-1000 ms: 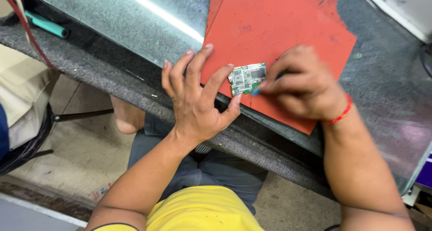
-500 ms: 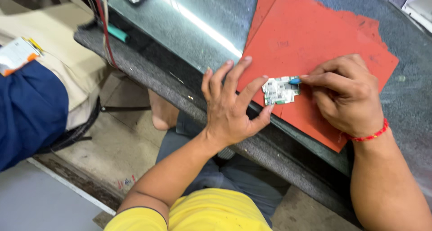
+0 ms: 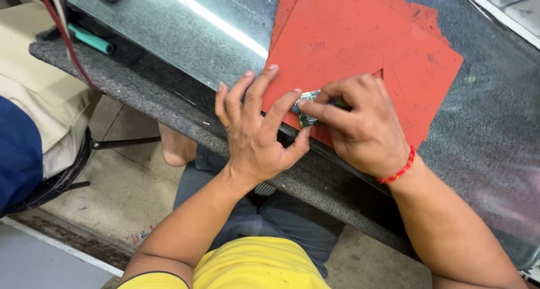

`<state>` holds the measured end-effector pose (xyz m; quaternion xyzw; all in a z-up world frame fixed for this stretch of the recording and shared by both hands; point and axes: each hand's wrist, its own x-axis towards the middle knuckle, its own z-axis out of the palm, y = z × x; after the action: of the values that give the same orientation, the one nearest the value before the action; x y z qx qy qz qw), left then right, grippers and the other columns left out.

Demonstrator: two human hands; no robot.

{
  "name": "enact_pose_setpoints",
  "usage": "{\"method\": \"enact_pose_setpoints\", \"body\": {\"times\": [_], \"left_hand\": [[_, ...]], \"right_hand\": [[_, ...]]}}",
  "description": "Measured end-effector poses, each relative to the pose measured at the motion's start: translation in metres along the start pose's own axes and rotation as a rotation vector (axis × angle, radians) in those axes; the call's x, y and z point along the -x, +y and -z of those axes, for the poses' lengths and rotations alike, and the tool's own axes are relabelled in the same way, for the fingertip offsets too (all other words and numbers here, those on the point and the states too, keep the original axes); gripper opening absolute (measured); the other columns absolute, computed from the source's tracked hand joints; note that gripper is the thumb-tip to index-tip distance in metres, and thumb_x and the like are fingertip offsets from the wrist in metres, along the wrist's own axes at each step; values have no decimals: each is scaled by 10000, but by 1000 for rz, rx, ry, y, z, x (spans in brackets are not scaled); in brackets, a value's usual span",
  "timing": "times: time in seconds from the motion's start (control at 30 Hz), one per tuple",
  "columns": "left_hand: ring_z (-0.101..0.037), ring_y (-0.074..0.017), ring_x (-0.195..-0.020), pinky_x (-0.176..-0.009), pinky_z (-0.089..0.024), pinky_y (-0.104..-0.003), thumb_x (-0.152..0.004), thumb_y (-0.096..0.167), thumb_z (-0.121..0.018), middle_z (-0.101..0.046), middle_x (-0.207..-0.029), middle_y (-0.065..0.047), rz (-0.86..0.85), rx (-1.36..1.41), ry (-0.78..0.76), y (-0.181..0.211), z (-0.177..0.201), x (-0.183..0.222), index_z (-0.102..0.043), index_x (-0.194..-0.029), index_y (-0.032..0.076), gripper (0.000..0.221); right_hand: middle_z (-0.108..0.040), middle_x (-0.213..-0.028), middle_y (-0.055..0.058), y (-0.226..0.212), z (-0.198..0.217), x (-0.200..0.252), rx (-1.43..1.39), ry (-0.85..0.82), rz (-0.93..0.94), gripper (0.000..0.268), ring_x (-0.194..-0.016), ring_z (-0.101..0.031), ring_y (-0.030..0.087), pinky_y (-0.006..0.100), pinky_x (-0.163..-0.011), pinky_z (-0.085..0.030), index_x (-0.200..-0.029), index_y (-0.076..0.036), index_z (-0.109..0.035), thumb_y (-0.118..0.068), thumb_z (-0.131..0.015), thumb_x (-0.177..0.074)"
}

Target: The person cleans a small green circuit board by scraping it with a blue handheld tool while holding it on a red protective mat.

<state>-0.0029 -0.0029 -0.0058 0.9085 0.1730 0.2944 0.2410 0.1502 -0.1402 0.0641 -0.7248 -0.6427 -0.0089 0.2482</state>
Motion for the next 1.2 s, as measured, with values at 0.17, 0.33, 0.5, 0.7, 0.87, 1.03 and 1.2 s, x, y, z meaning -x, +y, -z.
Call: {"method": "enact_pose_setpoints", "body": {"times": [0.17,0.33,0.5,0.7,0.87,1.03,1.2], "left_hand": [[-352,-354,-1451,-1245,-108,-600,-914,518,-685,-443,-1567,-107,-14,-7,7,-1,-1,-1,-647,-1371,249,532],[-348,-357,-1454,-1248,-103,-598,-917,522,-684,-443,-1568,-108,-13,-13,0,-2,-2,0,-647,-1374,256,529],[-347,-360,-1454,-1243,-101,-600,-907,522,-691,-442,-1564,-108,-16,-13,6,-1,-2,-1,-646,-1372,258,536],[-349,-357,-1459,-1247,-106,-599,-907,512,-699,-441,-1570,-105,-16,-10,8,-1,-1,-1,-652,-1371,257,531],[-343,-354,-1467,-1255,-109,-599,-931,522,-698,-442,-1576,-103,-16,-17,4,-2,-2,3,-654,-1375,263,516],[-342,-357,-1460,-1249,-104,-606,-929,523,-696,-445,-1566,-110,-22,-24,5,-2,-3,2,-656,-1372,253,521],[-344,-358,-1460,-1245,-103,-604,-922,515,-698,-453,-1563,-115,-21,-16,7,-1,-2,0,-659,-1368,245,522]], "right_hand": [[-664,-1056,16,3,7,0,62,16,-74,382,-972,-603,250,391,-878,-452,-1124,-179,-770,28,-735,-804],[-647,-1078,43,12,7,4,65,11,-116,365,-1004,-631,250,387,-878,-505,-1154,-179,-760,35,-716,-861],[-645,-1038,66,4,3,3,21,20,11,331,-941,-627,281,407,-832,-505,-1142,-138,-766,-53,-768,-822],[-656,-995,48,11,6,-5,40,48,90,331,-896,-615,269,407,-804,-465,-1098,-138,-793,20,-740,-813],[-657,-1021,27,19,8,-5,53,47,20,361,-953,-608,247,377,-844,-471,-1138,-162,-786,40,-722,-845],[-658,-1021,52,13,3,1,68,25,49,287,-956,-599,281,404,-833,-460,-1057,-136,-759,-25,-747,-793],[-659,-1123,24,21,5,6,132,19,-84,314,-1053,-603,257,401,-928,-450,-1140,-161,-757,20,-696,-891]]}}
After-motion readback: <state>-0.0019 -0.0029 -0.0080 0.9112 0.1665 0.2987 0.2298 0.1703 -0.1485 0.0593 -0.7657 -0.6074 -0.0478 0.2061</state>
